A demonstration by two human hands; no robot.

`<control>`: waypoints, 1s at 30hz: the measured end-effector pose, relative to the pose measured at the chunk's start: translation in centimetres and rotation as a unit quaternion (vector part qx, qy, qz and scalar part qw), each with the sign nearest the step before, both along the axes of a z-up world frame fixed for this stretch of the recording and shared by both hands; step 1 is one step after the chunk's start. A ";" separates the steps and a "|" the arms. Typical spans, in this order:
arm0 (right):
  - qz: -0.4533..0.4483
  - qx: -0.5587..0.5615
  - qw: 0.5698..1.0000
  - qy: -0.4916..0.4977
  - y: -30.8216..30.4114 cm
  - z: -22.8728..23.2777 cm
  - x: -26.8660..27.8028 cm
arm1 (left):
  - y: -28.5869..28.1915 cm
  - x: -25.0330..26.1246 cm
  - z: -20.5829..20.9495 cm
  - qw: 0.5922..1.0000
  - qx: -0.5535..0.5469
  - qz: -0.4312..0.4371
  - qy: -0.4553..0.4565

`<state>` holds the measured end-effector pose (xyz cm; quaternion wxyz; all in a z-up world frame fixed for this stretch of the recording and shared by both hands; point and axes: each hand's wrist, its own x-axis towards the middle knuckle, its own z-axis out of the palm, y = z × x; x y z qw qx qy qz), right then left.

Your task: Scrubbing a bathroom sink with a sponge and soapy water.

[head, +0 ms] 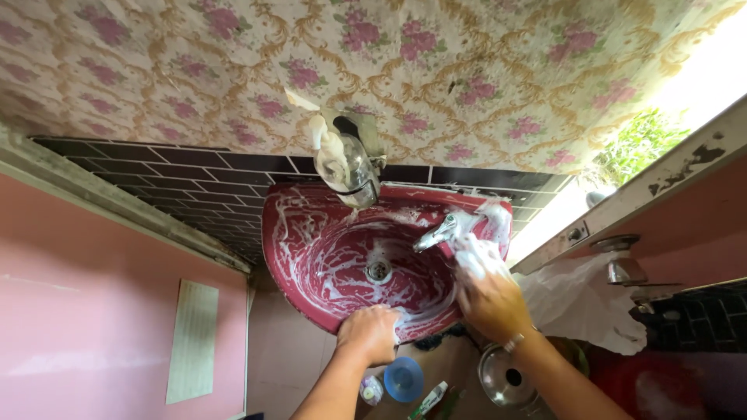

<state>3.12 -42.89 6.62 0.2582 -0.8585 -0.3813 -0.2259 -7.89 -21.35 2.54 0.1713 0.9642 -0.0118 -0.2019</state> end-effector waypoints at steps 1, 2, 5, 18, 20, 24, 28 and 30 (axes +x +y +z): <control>0.001 0.001 1.000 0.001 0.1 0.0 0.0 | 0.0 0.0 0.1 1.000 0.001 0.001 0.001; 0.000 0.003 1.000 0.010 0.2 0.1 0.0 | 0.0 0.1 0.1 1.000 -0.008 0.001 -0.013; -0.076 -0.002 0.995 0.064 1.5 -1.8 1.8 | -0.1 0.1 1.0 1.000 -0.012 -0.001 -0.017; -0.308 0.002 0.947 -0.087 3.0 -6.2 5.7 | 0.5 0.2 -0.2 1.000 -0.018 0.001 -0.020; -0.302 -0.012 0.952 0.041 2.4 -5.7 3.9 | 0.2 -0.2 0.4 1.000 -0.019 -0.001 -0.007; -0.356 -0.031 0.927 0.119 2.8 -5.7 2.8 | 0.4 -0.2 1.2 1.000 -0.014 -0.002 0.008; -0.330 -0.020 0.916 0.226 2.8 -6.4 6.5 | 0.3 0.3 0.8 1.000 -0.021 -0.004 -0.005; -0.345 0.013 0.914 0.213 2.7 -5.4 6.8 | 0.4 0.2 -0.2 0.999 -0.036 -0.015 -0.026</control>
